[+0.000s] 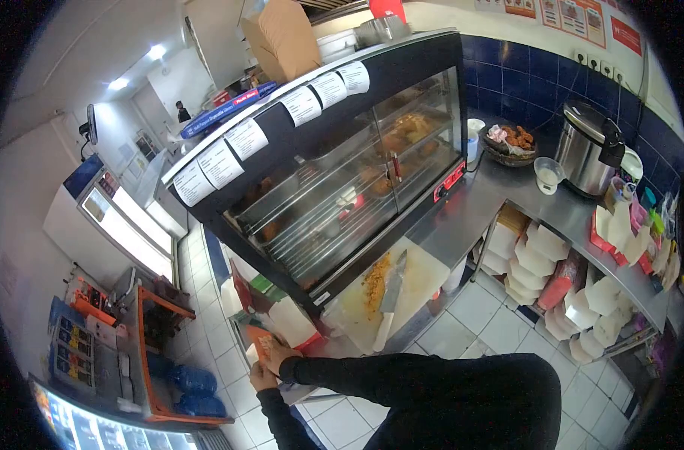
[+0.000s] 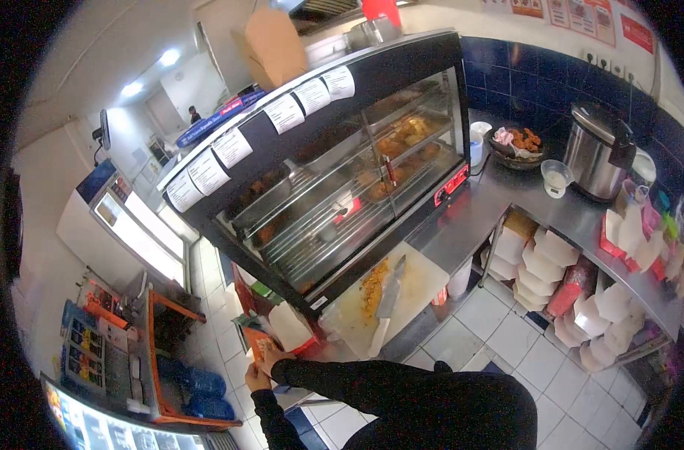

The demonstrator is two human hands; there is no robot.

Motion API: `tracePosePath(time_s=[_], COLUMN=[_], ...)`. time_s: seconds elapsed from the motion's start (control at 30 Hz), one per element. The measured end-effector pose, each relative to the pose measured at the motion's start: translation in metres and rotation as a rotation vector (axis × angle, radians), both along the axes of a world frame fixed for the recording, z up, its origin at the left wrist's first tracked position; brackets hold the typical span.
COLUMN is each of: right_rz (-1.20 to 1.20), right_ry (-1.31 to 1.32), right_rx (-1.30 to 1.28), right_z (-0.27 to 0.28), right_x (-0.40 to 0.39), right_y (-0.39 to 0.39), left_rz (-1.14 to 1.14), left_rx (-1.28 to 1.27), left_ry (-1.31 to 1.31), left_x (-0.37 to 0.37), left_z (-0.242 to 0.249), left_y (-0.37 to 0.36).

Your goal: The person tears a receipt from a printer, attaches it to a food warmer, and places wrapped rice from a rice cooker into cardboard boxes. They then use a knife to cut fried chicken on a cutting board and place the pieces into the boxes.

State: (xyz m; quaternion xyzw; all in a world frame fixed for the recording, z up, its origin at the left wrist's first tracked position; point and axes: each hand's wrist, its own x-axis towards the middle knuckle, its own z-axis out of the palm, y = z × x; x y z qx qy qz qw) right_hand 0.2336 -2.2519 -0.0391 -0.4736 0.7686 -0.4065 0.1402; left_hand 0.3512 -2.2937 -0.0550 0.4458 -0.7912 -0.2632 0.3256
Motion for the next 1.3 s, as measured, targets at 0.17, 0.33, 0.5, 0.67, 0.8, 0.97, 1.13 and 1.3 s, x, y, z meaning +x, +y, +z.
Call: tracePosePath(time_s=[0.17,0.33,0.5,0.67,0.8,0.97,1.13,1.3], right_rz=[0.303,-0.032,0.288,0.156,0.372,0.335,-0.222,-0.641], right_ry=[0.260,0.170,0.192,0.426,-0.083,-0.813,-0.483,-0.687], right_rx=[-0.195,0.025,0.231,0.195,-0.433,-0.632,-0.547,-0.656], right_z=[0.040,0.043,0.012,0.050,0.094,0.090,0.067,-0.010], right_x=[-0.037,-0.035,-0.036,-0.048,-0.060,-0.123,-0.218,-0.301], right_y=[0.044,0.051,0.015,0.039,0.097,0.209,0.334,0.464], left_rz=[0.158,0.140,-0.040,0.084,0.222,0.131,-0.186,-0.357], left_rx=[-0.037,0.282,0.177,-0.126,-0.107,0.223,0.583,1.032], left_ry=[0.255,0.533,0.483,0.507,0.694,0.991,0.886,0.793], left_x=[0.009,-0.004,-0.007,0.007,-0.024,-0.114,-0.227,-0.331], left_z=[-0.017,0.020,0.029,0.156,0.191,0.183,0.114,0.068], left_y=[-0.009,0.013,0.000,0.045,0.124,0.215,0.290,0.393])
